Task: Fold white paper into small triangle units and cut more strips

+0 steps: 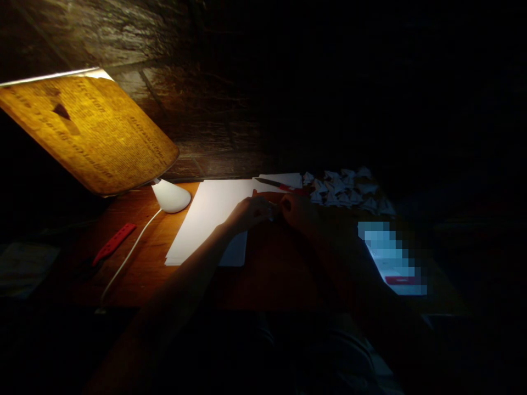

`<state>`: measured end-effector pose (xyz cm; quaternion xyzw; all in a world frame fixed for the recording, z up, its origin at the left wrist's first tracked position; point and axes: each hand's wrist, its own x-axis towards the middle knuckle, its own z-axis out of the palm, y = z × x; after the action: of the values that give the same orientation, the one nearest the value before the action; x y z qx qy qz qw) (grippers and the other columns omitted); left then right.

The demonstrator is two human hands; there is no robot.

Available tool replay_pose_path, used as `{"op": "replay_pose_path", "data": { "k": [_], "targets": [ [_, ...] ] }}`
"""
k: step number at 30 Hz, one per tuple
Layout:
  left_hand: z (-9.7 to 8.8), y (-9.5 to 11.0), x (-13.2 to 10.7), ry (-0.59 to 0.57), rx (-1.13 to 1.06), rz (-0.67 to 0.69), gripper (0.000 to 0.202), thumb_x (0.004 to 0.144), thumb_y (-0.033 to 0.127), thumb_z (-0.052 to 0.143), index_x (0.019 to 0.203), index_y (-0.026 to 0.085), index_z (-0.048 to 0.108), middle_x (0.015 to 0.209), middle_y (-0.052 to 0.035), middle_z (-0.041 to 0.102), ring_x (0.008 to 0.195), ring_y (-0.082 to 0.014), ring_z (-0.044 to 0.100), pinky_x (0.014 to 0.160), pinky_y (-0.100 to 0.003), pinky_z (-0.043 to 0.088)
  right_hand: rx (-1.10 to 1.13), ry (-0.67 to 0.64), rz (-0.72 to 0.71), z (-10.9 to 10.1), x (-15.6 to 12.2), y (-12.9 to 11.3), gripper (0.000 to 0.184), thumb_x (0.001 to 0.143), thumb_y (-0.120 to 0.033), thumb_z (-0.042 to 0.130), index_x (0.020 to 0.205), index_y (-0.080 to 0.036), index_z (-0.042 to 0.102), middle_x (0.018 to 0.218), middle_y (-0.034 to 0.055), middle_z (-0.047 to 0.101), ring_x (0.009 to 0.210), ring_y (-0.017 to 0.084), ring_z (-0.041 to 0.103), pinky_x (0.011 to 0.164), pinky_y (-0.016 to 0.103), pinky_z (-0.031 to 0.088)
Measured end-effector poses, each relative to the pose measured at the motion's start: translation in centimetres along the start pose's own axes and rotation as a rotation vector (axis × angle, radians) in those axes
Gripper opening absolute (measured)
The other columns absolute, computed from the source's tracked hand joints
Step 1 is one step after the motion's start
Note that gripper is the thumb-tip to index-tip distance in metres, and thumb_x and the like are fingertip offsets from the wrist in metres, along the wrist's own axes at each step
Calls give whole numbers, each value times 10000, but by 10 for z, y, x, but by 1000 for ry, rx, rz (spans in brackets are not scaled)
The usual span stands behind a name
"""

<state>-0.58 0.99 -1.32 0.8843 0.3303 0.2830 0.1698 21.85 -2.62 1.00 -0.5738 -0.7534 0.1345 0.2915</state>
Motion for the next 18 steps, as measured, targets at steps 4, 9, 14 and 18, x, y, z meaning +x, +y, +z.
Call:
{"op": "replay_pose_path", "data": {
  "k": [4,9,14,18],
  "targets": [
    [1,-1,0,12,-29,-1,141,883,228,771,1009,242,832,1037,-68,788,929,-216,757,827,-357,611,-70,-4,36,-5,-3,-5,117,948,-205,645,864,-201,725,980,106,775,879,240,668,706,334,418],
    [2,0,-1,15,-18,-14,144,871,205,773,1002,238,824,1029,-62,783,932,-215,750,850,-369,613,-66,-10,50,-5,-4,-5,123,950,-219,656,850,-210,726,984,95,778,856,236,665,691,339,421],
    [1,0,-1,13,-44,10,155,882,213,770,1026,240,821,1037,-64,774,941,-214,744,871,-383,614,-14,15,47,-3,-2,-3,115,934,-210,669,841,-224,735,968,77,784,854,226,671,723,333,452],
    [1,-1,0,9,-50,4,128,866,228,780,987,232,822,1023,-73,763,933,-214,735,863,-373,614,35,30,36,-3,-2,-2,103,944,-227,679,860,-215,737,960,74,784,848,218,676,723,328,451]
  ]
}}
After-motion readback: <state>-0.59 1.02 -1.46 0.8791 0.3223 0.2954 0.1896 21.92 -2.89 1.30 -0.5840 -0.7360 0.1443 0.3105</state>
